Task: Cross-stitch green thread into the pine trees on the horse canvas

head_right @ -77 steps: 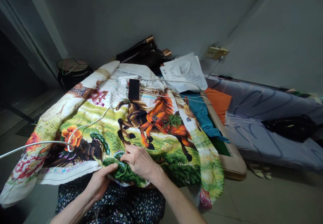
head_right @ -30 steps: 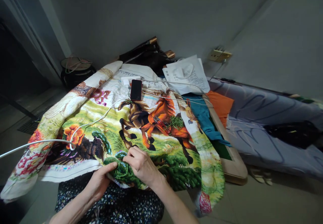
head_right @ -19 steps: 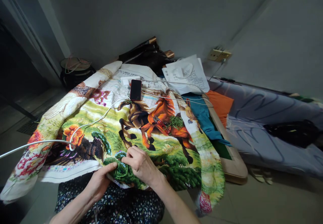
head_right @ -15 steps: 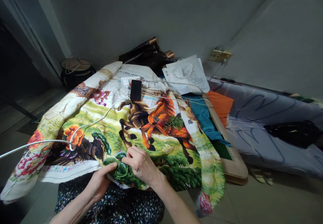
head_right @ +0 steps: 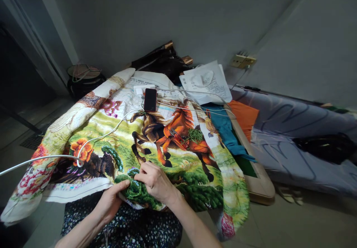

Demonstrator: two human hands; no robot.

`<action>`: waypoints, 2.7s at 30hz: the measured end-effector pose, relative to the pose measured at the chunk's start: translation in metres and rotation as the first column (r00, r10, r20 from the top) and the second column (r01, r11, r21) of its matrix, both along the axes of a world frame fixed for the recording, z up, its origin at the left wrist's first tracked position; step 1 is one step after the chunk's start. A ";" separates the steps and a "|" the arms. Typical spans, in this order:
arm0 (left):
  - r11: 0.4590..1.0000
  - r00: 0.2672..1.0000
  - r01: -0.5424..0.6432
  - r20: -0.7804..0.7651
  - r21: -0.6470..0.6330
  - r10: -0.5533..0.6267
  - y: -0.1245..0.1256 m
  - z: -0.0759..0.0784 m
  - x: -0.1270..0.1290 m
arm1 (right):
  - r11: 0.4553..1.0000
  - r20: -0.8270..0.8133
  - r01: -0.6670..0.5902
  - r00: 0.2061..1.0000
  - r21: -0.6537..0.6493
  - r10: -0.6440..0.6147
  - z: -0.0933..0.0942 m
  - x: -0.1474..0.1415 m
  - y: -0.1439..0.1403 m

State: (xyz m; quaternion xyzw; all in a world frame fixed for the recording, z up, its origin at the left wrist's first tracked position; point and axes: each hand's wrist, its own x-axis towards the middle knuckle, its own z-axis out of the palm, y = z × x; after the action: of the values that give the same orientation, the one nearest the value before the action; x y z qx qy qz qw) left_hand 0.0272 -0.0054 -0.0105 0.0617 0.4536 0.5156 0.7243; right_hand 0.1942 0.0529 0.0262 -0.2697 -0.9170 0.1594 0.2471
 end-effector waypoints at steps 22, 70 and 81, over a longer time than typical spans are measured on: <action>1.000 1.000 0.004 0.007 0.021 -0.004 0.000 -0.003 0.000 | 0.997 -0.088 0.008 0.996 -0.078 -0.015 -0.005 -0.003 0.003; 1.000 0.998 0.013 0.060 -0.019 -0.012 -0.002 -0.007 -0.004 | 0.733 -0.730 -0.192 0.419 -0.652 -0.540 0.086 0.017 -0.038; 0.998 0.995 0.065 0.078 0.023 -0.067 -0.002 -0.004 -0.006 | 0.698 -0.219 0.183 0.869 -0.692 -0.445 0.045 0.002 -0.039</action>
State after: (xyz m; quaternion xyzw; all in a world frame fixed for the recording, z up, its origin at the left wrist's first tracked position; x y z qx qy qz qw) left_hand 0.0211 -0.0075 -0.0141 0.0638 0.4173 0.4980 0.7575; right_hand 0.1965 0.0138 0.0714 -0.4585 -0.6784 0.4699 0.3297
